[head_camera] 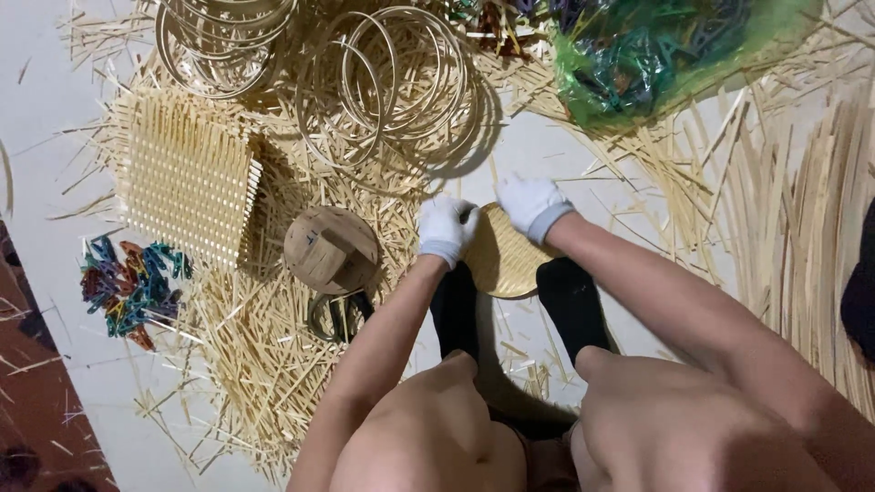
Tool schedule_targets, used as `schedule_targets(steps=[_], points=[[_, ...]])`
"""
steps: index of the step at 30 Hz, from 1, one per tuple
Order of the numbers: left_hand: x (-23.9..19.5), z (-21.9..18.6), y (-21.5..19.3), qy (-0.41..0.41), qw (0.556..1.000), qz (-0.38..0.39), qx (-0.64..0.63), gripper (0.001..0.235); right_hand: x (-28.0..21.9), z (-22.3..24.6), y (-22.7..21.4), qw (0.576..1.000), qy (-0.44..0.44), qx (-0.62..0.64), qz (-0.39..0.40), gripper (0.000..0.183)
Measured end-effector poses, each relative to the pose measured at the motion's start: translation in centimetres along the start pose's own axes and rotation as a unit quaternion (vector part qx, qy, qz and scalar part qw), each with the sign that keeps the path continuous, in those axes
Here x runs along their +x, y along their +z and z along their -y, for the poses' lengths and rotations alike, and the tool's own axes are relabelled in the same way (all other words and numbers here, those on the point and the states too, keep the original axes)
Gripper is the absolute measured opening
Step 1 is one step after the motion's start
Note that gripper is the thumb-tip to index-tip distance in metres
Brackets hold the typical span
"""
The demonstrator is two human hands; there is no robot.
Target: Assembling and shaping bamboo strips and rings to manufacture a basket or tray.
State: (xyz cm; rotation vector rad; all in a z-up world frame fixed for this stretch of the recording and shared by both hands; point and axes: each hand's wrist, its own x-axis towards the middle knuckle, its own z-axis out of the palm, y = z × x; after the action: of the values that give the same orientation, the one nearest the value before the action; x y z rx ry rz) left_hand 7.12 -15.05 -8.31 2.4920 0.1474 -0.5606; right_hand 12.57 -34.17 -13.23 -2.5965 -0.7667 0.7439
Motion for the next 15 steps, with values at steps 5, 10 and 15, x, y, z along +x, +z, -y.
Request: schedule_targets(steps=[5, 10, 15], points=[[0.5, 1.9, 0.0, 0.007, 0.995, -0.056, -0.078, 0.024, -3.7, -1.6, -0.9, 0.994, 0.11, 0.013, -0.016, 0.026], [2.1, 4.4, 0.7, 0.008, 0.993, 0.017, -0.119, 0.024, -5.9, -1.6, -4.8, 0.974, 0.179, 0.107, 0.088, 0.031], [2.3, 3.7, 0.5, -0.081, 0.984, 0.097, -0.123, 0.025, -2.1, -0.1, -4.8, 0.977, 0.083, 0.195, 0.031, 0.028]])
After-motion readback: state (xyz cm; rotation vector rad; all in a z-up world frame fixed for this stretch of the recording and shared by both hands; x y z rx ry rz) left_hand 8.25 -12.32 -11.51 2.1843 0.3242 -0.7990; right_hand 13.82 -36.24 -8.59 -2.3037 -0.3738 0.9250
